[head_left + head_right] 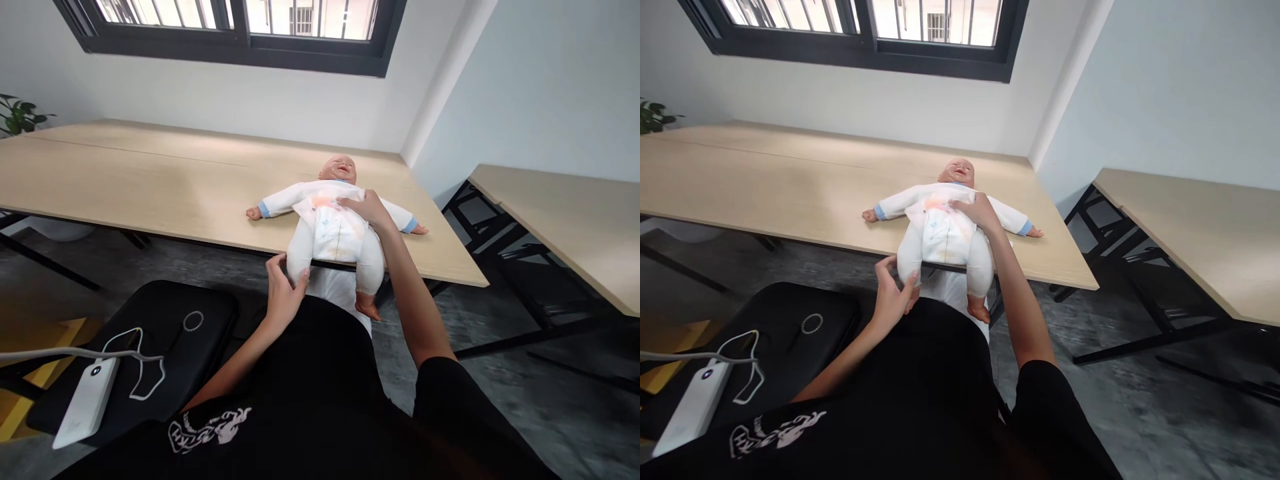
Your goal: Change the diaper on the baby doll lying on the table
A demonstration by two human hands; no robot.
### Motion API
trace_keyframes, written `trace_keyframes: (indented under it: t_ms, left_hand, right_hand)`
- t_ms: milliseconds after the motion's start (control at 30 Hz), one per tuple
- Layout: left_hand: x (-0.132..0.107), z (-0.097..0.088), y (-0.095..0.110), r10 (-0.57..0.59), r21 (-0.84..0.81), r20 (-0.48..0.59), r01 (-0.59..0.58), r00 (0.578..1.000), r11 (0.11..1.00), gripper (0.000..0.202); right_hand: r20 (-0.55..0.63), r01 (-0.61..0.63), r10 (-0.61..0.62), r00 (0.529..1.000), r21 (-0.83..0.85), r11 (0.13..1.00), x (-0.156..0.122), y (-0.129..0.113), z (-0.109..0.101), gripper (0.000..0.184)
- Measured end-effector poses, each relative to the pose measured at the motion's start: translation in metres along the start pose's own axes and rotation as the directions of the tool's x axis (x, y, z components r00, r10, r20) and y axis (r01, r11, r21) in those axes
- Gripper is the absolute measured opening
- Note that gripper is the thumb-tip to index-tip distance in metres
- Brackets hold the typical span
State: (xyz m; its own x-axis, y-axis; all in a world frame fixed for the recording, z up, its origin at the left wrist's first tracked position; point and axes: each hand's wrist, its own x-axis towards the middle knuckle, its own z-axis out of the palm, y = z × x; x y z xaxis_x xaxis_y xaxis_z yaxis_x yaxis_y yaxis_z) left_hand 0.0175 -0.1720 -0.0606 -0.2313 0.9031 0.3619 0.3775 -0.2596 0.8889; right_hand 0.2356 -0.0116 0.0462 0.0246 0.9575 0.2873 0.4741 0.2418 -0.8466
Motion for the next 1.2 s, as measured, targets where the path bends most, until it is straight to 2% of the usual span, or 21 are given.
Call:
trace_keyframes:
  t_ms: [33,67,100,167,200,267,300,333,367,467,667,800,900,1000,1100,1200]
  left_hand:
    - [-0.002,-0.001,0.004,0.138,0.077,-0.074,-0.133,0.988,0.988,0.055]
    - [-0.002,-0.002,0.01,0.279,0.15,-0.085,-0.264,0.957,0.953,0.053]
    - [0.0,-0.003,0.018,0.402,0.202,-0.028,-0.389,0.915,0.899,0.049]
    - [0.011,-0.003,0.037,0.563,0.205,0.216,-0.6,0.798,0.773,0.039]
    - [0.02,-0.001,0.047,0.611,0.154,0.344,-0.685,0.713,0.712,0.036]
    - [0.041,0.009,0.066,0.636,0.01,0.559,-0.77,0.533,0.638,0.034]
    - [0.052,0.015,0.073,0.633,-0.049,0.628,-0.788,0.454,0.614,0.034]
    - [0.064,0.022,0.08,0.62,-0.09,0.68,-0.794,0.392,0.601,0.034]
    - [0.075,0.029,0.085,0.596,-0.11,0.725,-0.796,0.345,0.595,0.034]
    - [0.104,0.044,0.095,0.512,-0.103,0.816,-0.805,0.268,0.584,0.036]
    - [0.147,0.059,0.1,0.419,-0.113,0.885,-0.778,0.204,0.617,0.041]
    - [0.165,0.067,0.101,0.363,-0.093,0.914,-0.776,0.182,0.623,0.046]
    - [0.174,0.072,0.105,0.31,-0.058,0.935,-0.792,0.17,0.608,0.052]
    - [0.182,0.076,0.106,0.279,-0.013,0.941,-0.802,0.193,0.597,0.055]
    - [0.193,0.079,0.103,0.298,-0.013,0.93,-0.792,0.214,0.61,0.055]
    - [0.204,0.082,0.097,0.318,-0.042,0.924,-0.767,0.215,0.64,0.053]
  right_hand:
    - [0.035,-0.017,0.017,0.999,-0.002,1.0,0.0,0.0,0.0,0.032]
    - [0.067,-0.008,0.008,0.998,-0.004,1.0,0.0,0.0,0.001,0.031]
    - [0.078,0.028,-0.027,0.997,-0.007,1.0,0.001,0.001,0.001,0.03]
    - [0.015,0.123,-0.123,0.992,-0.05,0.991,0.003,0.004,0.004,0.029]
    - [-0.043,0.142,-0.147,0.988,-0.101,0.985,0.005,0.007,0.005,0.03]
    - [-0.147,0.131,-0.167,0.975,-0.227,0.965,0.01,0.013,0.007,0.033]
    - [-0.174,0.12,-0.175,0.969,-0.287,0.95,0.012,0.017,0.008,0.033]
    - [-0.185,0.114,-0.185,0.965,-0.336,0.935,0.014,0.019,0.009,0.034]
    - [-0.187,0.115,-0.197,0.962,-0.375,0.92,0.016,0.022,0.009,0.035]
    - [-0.198,0.11,-0.218,0.956,-0.449,0.887,0.019,0.027,0.006,0.036]
    - [-0.295,0.043,-0.194,0.936,-0.45,0.892,0.002,0.038,-0.014,0.025]
    - [-0.322,0.019,-0.155,0.934,-0.388,0.921,-0.033,0.052,-0.029,0.02]
    - [-0.267,-0.011,-0.127,0.955,-0.46,0.888,-0.06,0.064,-0.035,0.023]
    - [-0.219,-0.054,-0.094,0.971,-0.584,0.81,-0.08,0.071,-0.038,0.033]
    - [-0.242,-0.11,-0.063,0.968,-0.639,0.761,-0.09,0.072,-0.038,0.048]
    - [-0.241,-0.131,-0.034,0.97,-0.631,0.764,-0.094,0.069,-0.038,0.042]
